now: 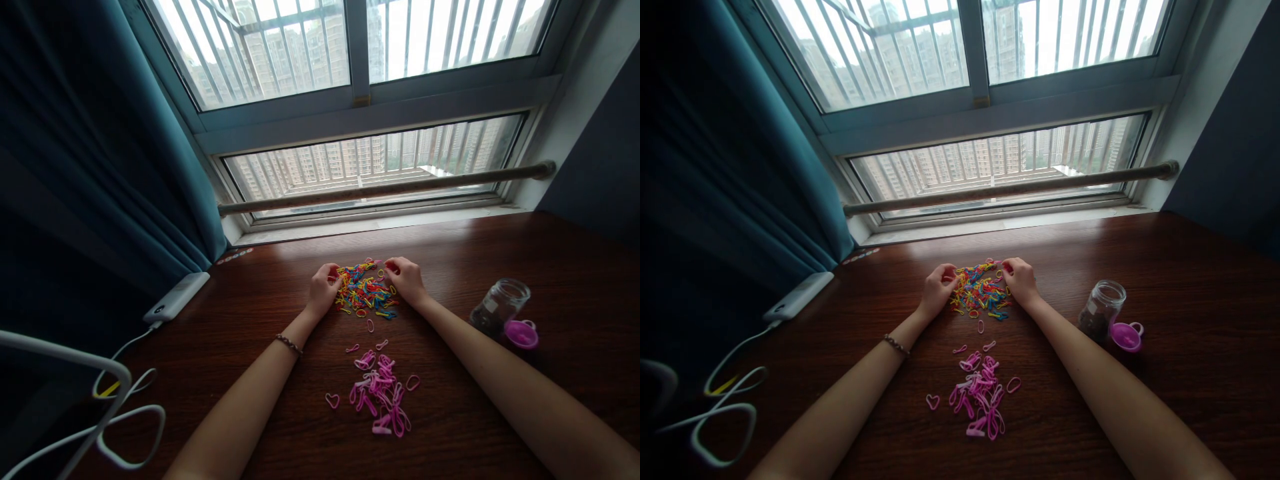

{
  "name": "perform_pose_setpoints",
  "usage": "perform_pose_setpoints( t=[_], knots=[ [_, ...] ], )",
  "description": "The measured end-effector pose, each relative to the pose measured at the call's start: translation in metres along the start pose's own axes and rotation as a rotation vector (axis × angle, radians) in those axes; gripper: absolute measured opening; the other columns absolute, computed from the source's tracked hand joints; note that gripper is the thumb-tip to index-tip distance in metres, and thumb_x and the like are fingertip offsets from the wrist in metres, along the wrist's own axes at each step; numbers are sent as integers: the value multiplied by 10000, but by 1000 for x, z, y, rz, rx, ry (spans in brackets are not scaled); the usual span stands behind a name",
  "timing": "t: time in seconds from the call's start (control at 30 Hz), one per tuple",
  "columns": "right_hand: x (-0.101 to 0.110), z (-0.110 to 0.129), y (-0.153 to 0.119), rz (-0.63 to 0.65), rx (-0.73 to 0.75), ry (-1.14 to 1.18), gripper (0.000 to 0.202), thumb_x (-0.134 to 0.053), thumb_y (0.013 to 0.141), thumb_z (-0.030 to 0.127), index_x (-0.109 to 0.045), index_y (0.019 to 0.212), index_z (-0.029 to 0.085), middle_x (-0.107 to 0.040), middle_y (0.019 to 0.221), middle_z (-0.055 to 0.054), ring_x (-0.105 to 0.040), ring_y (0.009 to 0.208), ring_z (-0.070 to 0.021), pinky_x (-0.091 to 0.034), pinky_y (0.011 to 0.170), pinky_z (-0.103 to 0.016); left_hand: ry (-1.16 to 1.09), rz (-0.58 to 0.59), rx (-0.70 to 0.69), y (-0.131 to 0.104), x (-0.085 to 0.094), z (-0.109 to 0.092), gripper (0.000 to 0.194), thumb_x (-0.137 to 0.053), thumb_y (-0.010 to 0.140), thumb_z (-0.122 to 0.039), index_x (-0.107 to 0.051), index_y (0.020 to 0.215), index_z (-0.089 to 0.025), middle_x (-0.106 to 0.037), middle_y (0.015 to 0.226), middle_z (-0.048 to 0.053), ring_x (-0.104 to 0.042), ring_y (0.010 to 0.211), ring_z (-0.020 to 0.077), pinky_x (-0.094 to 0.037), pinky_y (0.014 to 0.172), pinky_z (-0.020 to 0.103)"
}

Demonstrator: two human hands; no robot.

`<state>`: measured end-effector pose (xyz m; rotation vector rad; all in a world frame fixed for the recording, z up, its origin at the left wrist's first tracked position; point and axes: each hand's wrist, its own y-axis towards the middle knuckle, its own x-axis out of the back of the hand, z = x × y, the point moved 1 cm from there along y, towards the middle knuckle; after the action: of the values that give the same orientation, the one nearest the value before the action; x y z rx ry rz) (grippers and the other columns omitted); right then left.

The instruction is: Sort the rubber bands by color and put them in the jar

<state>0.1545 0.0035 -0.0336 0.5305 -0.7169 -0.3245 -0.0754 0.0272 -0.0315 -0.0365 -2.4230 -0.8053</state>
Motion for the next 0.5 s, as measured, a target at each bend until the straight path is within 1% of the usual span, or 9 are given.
perform_pose_setpoints(
  t=[0.23,0.37,0.5],
  knots=[
    [0,0,0,-12,16,20,115,-513,733,206,-615,779,181,-605,753,-40,-542,656,-151,-428,650,-265,55,1,4,0,3,-5,147,-616,698,-247,-572,812,-165,-583,717,4,-549,605,114,-476,586,250],
    [0,1,0,-6,15,30,124,-511,735,210,-618,789,181,-610,760,-43,-546,657,-151,-432,652,-267,93,-12,-20,-1,5,-9,128,-624,696,-254,-590,782,-165,-575,679,-4,-530,597,115,-448,586,245],
    [0,1,0,-7,16,23,124,-516,733,208,-624,786,176,-615,757,-45,-546,651,-150,-434,649,-267,109,-13,-57,-1,6,-10,69,-606,713,-226,-617,754,-173,-556,692,-2,-527,627,117,-442,612,244]
  ],
)
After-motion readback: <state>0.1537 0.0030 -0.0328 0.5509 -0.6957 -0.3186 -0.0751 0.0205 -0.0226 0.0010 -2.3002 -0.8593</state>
